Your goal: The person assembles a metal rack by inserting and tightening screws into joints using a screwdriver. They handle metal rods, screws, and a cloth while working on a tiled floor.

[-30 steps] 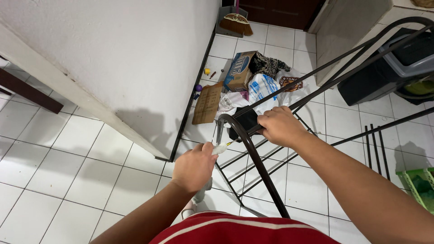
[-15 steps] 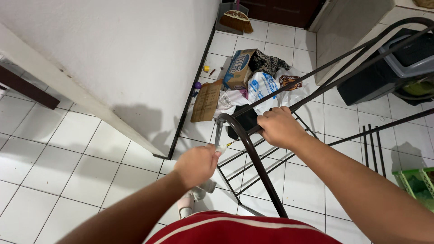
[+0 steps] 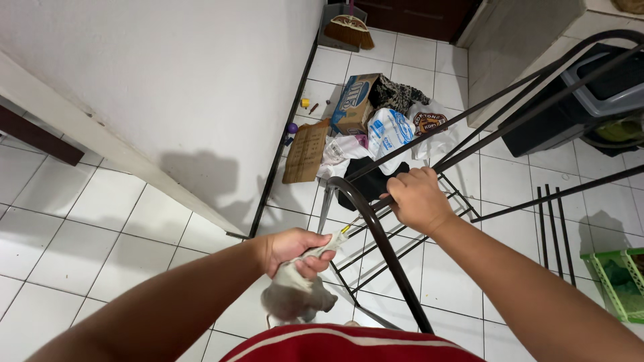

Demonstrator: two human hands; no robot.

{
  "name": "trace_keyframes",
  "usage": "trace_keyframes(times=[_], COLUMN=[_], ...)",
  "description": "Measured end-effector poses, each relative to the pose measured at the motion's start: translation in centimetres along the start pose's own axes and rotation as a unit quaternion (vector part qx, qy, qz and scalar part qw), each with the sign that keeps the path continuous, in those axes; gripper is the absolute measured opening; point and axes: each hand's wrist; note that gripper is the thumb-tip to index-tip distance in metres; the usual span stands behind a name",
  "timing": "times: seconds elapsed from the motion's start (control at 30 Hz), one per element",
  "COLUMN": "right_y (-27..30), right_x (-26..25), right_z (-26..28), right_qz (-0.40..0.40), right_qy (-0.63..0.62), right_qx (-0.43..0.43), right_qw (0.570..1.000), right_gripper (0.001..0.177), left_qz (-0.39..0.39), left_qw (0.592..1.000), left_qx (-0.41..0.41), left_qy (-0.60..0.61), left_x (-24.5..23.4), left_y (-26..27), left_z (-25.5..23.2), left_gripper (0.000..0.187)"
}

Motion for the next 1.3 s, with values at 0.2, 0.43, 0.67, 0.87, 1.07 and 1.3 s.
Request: trace_keyframes(times=[0.2,0.43,0.67,0.87,1.07,1.3], right_y=[-0.1,-0.7,-1.2,-1.2,-1.0,-0.8], right_x=[-1.1,-2.5,-1.2,0.0,0.5,0.6], right_z=[-0.1,0.0,0.1,0.1,0.2,0.5], right_qz=[0.079,0.043,0.084,-0.022,-0.076,-0.140], right_qy=[0.013,0.055,0.014,0.010,0.033,0.016], right_qx=[0.019,-0.080,-0.022,-0.020,-0.023,-0.033], right_qw=[0.997,0.994,0.996,1.000,0.996,0.989], right_gripper=[0.016,0.022,0.022,0.039,0.038,0.039], left_qz=[-0.281,-0.405,-0.423,-0.331,-0.252,0.214], left_qw=[0.915,0.683,0.603,0.626,0.873,0.968], left_qx=[0.025,0.017,0.044,0.014,-0.067,-0.066], left_qy=[-0.288,-0.608,-0.675,-0.706,-0.413,0.110], left_x=[3.2,5.3,6.9,5.5,4.1,-2.5], left_y=[1.0,1.0,0.3,0.5,0.4,-0.9], left_z=[-0.3,-0.9,0.9,-1.6,-2.2,-0.6], left_gripper=[0.032,0.045,0.040,0.047,0.047,0.041])
Point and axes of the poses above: each hand's wrist, its own y-axis away from the middle knuckle, its own x-axis out of the palm, z = x × y, and after that the axes turned 6 degrees about z, right-handed
